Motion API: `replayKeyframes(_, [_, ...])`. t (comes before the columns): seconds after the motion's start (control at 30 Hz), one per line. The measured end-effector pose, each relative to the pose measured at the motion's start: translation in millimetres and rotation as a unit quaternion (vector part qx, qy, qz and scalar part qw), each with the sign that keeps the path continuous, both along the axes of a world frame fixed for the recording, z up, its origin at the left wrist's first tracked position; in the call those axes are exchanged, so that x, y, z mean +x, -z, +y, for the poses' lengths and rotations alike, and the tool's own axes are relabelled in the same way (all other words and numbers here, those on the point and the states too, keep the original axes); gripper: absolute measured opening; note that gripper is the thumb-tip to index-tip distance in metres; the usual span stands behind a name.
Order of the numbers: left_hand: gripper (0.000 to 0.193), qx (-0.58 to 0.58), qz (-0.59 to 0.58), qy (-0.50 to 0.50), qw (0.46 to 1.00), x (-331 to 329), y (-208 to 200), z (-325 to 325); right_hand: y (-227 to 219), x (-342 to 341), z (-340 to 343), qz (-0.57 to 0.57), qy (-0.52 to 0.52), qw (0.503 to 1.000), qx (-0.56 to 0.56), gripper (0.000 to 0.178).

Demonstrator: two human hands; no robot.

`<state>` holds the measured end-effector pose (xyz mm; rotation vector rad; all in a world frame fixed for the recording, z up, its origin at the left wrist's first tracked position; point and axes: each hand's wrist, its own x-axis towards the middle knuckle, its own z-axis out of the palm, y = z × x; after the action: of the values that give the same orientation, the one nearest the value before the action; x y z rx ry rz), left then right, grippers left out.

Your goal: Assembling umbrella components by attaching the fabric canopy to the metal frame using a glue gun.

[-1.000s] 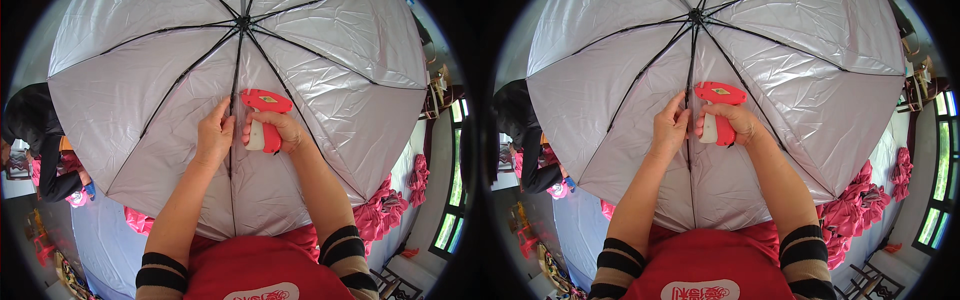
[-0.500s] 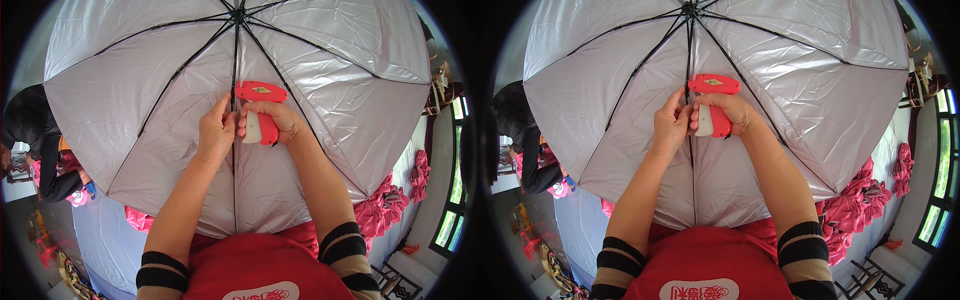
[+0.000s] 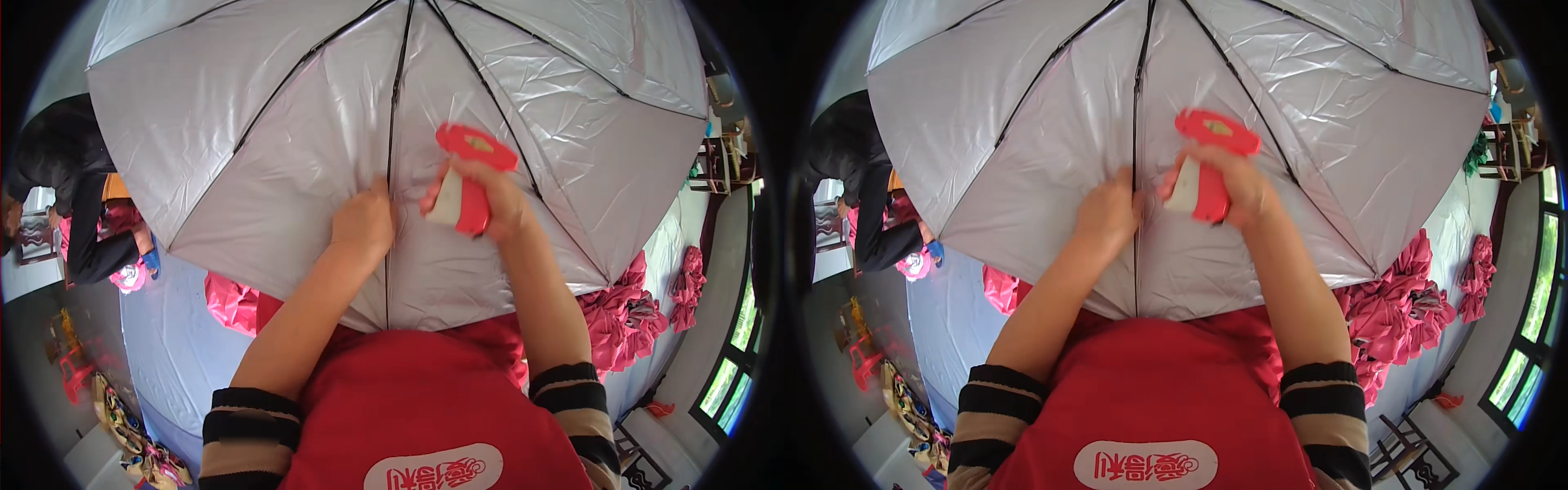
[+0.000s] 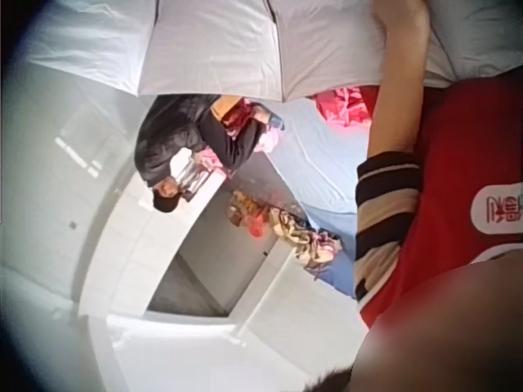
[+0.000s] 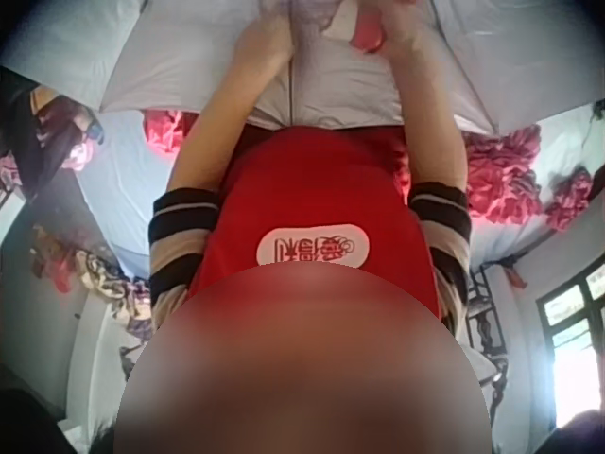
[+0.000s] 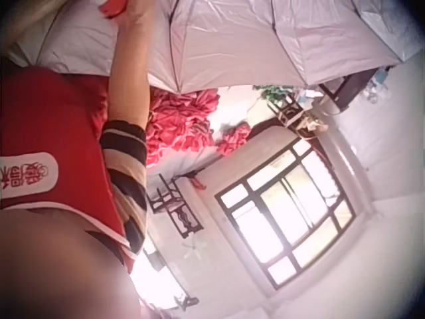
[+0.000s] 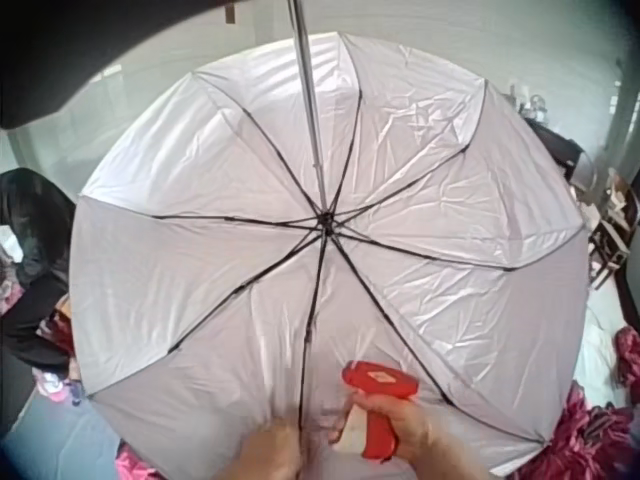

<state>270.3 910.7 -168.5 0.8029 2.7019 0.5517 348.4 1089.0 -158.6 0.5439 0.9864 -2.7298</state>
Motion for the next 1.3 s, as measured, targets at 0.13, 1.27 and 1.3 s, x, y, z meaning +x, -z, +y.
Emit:
replayKeyframes(0.13, [0.025,0.003,0.020,-0.015,1.000,13,13,-13,0,63,-70,-0.143,0.013,0.988,-0.060,0.024])
replayKeyframes(1.27, [0.007,0.403,-0.357,-0.220,0.813,29,0,-42,11,52,-67,-0.096,-0.066,0.986,-0.122,0.017])
replayKeyframes(1.3, [0.007,0.396,-0.357,-0.222,0.816,29,-1,-41,10,52,-67,-0.096,-0.067,0.987,-0.114,0.017])
